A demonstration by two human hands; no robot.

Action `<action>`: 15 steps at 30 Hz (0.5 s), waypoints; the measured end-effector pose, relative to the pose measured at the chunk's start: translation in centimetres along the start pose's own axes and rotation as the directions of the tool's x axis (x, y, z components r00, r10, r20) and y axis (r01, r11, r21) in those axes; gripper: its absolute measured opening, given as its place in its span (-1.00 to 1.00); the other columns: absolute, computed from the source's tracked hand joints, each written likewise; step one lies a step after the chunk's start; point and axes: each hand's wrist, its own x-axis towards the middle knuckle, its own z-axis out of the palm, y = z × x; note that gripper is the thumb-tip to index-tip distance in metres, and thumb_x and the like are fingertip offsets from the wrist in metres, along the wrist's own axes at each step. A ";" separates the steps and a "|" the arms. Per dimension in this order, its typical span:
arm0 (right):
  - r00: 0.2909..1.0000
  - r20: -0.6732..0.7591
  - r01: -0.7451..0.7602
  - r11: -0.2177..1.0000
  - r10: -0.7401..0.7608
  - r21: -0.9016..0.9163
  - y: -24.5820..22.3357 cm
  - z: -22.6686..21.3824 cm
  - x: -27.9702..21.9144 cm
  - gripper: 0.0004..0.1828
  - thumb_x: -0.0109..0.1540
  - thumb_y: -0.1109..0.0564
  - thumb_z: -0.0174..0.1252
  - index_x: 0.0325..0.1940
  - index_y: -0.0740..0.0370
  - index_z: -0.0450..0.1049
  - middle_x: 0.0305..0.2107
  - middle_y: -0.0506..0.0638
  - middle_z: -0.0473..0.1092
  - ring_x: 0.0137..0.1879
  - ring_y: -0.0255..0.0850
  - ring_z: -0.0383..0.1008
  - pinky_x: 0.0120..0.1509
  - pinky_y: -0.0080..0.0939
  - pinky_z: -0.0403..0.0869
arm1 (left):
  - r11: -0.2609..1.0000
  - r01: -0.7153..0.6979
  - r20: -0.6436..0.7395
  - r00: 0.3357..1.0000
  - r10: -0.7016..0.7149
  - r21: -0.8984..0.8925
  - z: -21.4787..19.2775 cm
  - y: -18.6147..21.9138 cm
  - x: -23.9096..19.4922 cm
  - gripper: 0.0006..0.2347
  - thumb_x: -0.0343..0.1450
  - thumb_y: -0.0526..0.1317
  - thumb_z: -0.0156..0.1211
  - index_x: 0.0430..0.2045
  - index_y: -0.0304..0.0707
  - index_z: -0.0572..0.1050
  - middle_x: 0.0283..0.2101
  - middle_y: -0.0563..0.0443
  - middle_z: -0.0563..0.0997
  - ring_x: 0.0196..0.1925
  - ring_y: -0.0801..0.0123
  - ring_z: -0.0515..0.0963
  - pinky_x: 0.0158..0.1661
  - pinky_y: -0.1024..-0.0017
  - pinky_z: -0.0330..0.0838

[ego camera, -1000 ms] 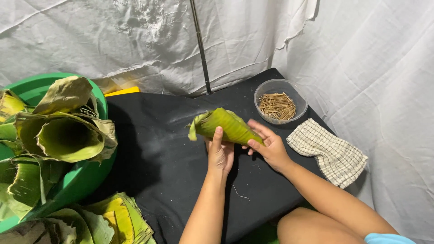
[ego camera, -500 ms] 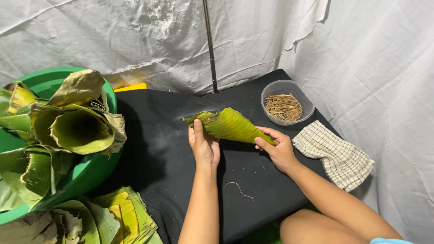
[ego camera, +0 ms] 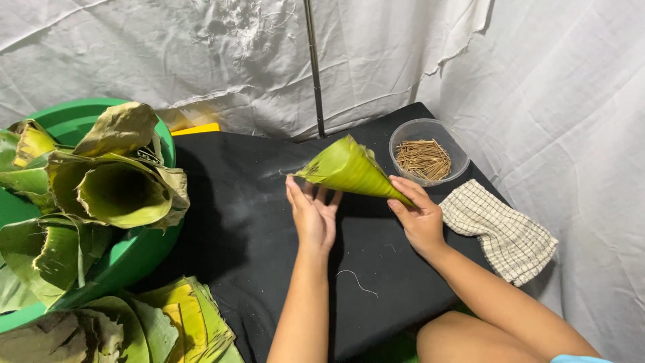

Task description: Cleaning and folding banana leaves into cones to be used for a snack tray

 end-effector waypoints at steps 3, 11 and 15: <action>0.993 0.061 0.110 0.982 -0.102 -0.154 -0.5 0.3 -0.2 -0.64 0.24 0.32 0.27 0.15 0.28 0.57 0.12 0.27 0.45 0.23 0.07 0.48 0.31 0.03 0.40 | 0.999 -0.018 0.117 0.993 0.013 0.042 0.9 -1.3 -1.4 -0.37 0.54 0.22 -0.31 0.45 0.40 -0.44 0.51 -0.34 -0.21 0.50 -0.43 -0.07 0.20 -0.58 -0.02; 0.943 0.236 0.285 0.934 -0.234 -0.217 -2.0 0.6 -0.5 -0.61 0.16 0.42 0.24 -0.01 0.12 0.69 0.13 0.14 0.48 0.17 0.04 0.50 0.23 -0.03 0.45 | 0.980 0.025 0.023 0.999 -0.030 0.195 -1.6 -3.9 0.0 0.14 0.30 -0.36 0.45 0.42 0.42 -0.56 0.29 -0.48 0.04 -0.14 0.08 0.29 -0.19 -0.04 0.39; 0.907 0.344 0.292 0.951 -0.242 -0.101 -2.7 0.4 -0.5 -0.68 0.11 0.39 0.26 -0.11 0.18 0.70 0.21 0.21 0.40 0.26 0.07 0.45 0.25 0.00 0.47 | 0.932 -0.031 -0.057 0.997 0.055 0.360 1.9 -2.3 -2.6 0.13 0.27 -0.29 0.49 0.47 0.25 -0.50 0.51 -0.41 -0.46 0.57 -0.14 -0.21 0.39 -0.14 0.01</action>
